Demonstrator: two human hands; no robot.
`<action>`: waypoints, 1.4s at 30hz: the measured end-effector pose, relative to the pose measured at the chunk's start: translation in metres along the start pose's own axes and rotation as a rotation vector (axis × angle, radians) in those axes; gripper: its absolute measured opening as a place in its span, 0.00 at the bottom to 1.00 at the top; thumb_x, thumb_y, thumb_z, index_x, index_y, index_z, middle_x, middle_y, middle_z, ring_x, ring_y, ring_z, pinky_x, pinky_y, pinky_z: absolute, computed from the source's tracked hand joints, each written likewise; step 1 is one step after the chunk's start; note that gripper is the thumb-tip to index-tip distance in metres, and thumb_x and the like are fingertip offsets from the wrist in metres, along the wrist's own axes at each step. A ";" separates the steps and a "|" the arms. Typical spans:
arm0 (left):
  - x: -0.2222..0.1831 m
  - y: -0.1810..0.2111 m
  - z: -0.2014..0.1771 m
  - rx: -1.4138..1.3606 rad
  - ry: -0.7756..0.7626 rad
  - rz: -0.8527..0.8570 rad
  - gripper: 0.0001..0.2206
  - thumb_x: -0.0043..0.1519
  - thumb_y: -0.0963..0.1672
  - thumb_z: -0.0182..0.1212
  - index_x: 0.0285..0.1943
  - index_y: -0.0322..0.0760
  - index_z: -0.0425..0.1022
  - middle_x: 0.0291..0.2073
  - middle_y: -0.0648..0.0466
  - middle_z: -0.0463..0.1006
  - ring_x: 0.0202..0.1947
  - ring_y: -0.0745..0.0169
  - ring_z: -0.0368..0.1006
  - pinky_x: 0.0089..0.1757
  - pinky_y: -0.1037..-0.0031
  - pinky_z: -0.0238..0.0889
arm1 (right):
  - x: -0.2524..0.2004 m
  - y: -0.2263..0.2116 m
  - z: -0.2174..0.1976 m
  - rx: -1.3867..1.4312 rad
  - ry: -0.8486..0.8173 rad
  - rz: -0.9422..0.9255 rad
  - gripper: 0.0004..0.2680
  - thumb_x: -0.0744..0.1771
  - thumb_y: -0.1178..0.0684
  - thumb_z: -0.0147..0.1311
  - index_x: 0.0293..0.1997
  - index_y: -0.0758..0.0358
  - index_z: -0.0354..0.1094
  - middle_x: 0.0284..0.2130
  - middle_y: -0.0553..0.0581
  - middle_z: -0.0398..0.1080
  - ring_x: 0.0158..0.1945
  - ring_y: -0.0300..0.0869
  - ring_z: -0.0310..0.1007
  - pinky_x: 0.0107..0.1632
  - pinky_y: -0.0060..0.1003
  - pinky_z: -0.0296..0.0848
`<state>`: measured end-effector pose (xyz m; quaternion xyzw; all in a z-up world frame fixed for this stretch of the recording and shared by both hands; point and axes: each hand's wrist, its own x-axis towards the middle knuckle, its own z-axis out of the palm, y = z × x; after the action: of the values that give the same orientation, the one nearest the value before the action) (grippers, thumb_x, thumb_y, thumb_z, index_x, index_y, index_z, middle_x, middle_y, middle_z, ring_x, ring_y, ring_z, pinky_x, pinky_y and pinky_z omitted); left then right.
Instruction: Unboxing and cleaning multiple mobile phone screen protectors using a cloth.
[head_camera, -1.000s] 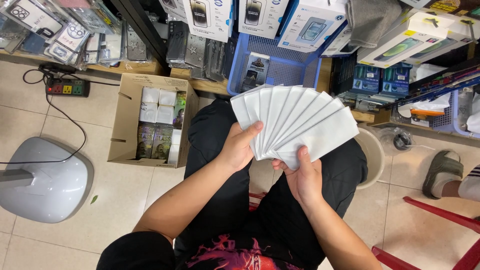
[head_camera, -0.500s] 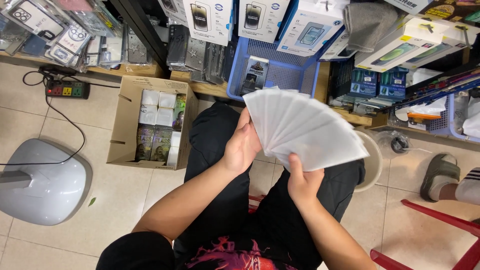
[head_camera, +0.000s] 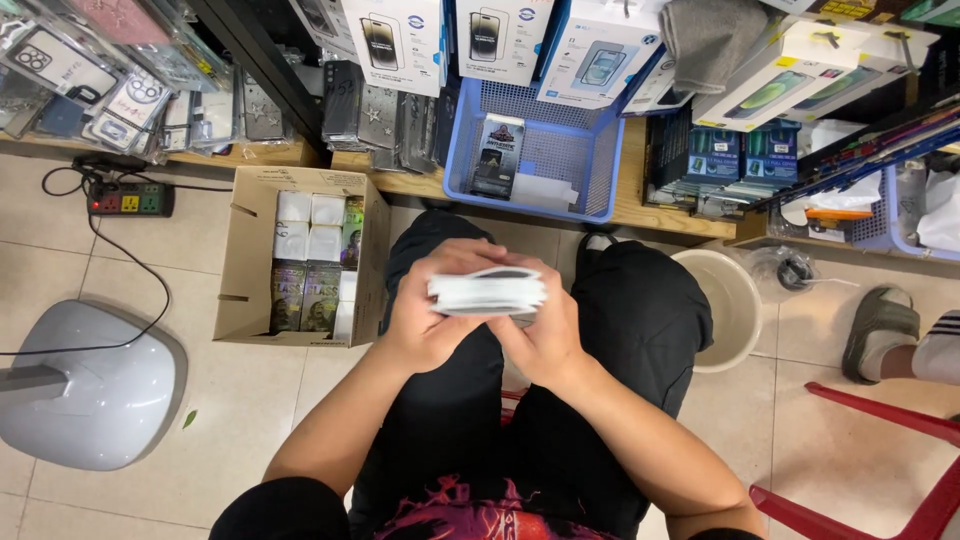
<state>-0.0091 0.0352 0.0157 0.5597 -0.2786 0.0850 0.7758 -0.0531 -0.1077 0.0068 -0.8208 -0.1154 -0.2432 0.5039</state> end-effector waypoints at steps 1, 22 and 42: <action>0.005 0.007 -0.005 0.090 -0.071 0.158 0.17 0.55 0.40 0.68 0.50 0.30 0.68 0.41 0.40 0.78 0.50 0.36 0.74 0.53 0.49 0.64 | 0.006 -0.009 0.004 0.106 -0.002 -0.029 0.17 0.64 0.52 0.59 0.52 0.72 0.59 0.38 0.65 0.72 0.41 0.58 0.77 0.45 0.50 0.75; -0.013 -0.010 -0.029 0.016 -0.104 -0.055 0.15 0.58 0.44 0.64 0.43 0.28 0.66 0.49 0.35 0.72 0.64 0.32 0.60 0.58 0.47 0.57 | -0.006 0.037 0.053 0.476 -0.071 0.015 0.15 0.64 0.44 0.61 0.43 0.65 0.66 0.30 0.60 0.72 0.32 0.49 0.76 0.34 0.39 0.74; 0.128 -0.296 -0.089 0.675 -0.385 -1.050 0.28 0.61 0.51 0.62 0.62 0.24 0.66 0.52 0.33 0.73 0.48 0.45 0.76 0.45 0.63 0.74 | 0.013 0.090 -0.115 0.762 0.572 0.488 0.14 0.60 0.61 0.59 0.46 0.65 0.57 0.29 0.55 0.67 0.32 0.46 0.75 0.39 0.42 0.80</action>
<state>0.2586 -0.0124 -0.1793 0.8394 -0.0600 -0.3242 0.4322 -0.0355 -0.2515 -0.0132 -0.4836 0.1408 -0.2737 0.8194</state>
